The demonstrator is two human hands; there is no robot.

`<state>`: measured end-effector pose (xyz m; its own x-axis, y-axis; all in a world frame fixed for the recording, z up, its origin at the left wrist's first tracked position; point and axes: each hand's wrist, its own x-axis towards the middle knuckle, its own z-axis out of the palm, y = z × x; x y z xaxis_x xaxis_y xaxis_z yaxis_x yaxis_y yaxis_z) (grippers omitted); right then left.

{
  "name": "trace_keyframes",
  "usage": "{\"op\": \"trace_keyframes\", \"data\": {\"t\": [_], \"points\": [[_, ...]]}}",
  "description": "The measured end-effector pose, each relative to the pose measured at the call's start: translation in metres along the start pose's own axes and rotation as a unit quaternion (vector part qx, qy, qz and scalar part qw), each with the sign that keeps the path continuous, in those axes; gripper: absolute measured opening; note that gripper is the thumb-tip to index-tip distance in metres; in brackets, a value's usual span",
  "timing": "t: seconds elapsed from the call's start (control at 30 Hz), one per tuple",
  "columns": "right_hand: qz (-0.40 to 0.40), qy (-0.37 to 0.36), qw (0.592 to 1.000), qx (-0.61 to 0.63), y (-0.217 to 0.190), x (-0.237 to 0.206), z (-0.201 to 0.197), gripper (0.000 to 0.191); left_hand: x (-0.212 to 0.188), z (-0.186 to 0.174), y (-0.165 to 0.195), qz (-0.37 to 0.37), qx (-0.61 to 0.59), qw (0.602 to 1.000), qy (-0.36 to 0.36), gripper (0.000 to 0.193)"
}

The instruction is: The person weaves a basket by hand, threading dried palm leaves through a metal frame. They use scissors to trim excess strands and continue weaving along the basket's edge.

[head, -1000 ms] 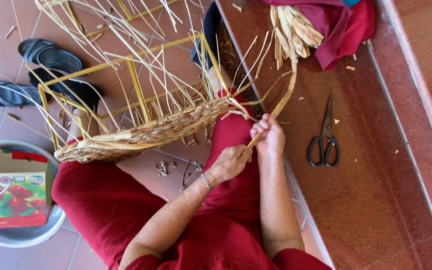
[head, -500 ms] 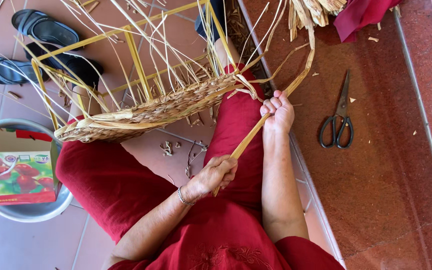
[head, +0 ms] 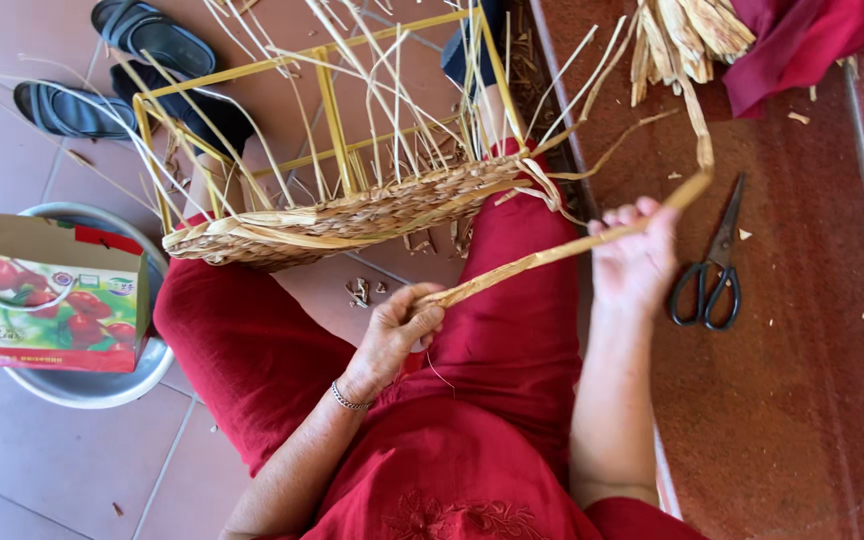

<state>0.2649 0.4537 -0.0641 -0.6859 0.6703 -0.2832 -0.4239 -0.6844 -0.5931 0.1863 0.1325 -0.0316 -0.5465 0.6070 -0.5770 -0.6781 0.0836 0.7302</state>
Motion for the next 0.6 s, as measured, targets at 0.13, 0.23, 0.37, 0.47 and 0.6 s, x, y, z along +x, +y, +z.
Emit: {"op": "trace_keyframes", "data": {"t": [0.13,0.23,0.37,0.47,0.6], "points": [[-0.08,0.005,0.996,-0.044,-0.044,-0.051,-0.044,0.03,0.016,-0.005,0.003,0.082,-0.151,0.985,-0.009,0.031],[-0.095,0.014,0.994,-0.044,-0.064,-0.106,-0.085,0.014,0.029,0.007,0.006,0.086,-0.255,0.962,-0.038,0.032],[0.055,0.242,0.958,-0.142,-0.072,-0.161,-0.139,0.023,0.038,0.033,0.006,0.084,-0.27,0.957,-0.071,0.028],[0.292,0.273,0.771,-0.495,-0.066,-0.187,-0.158,0.041,0.042,0.05,0.006,0.108,-0.18,0.973,-0.093,0.017],[0.198,0.163,0.706,-0.66,-0.073,-0.183,-0.148,0.029,0.043,0.065,0.009,0.094,-0.091,0.987,-0.09,0.029]]}}
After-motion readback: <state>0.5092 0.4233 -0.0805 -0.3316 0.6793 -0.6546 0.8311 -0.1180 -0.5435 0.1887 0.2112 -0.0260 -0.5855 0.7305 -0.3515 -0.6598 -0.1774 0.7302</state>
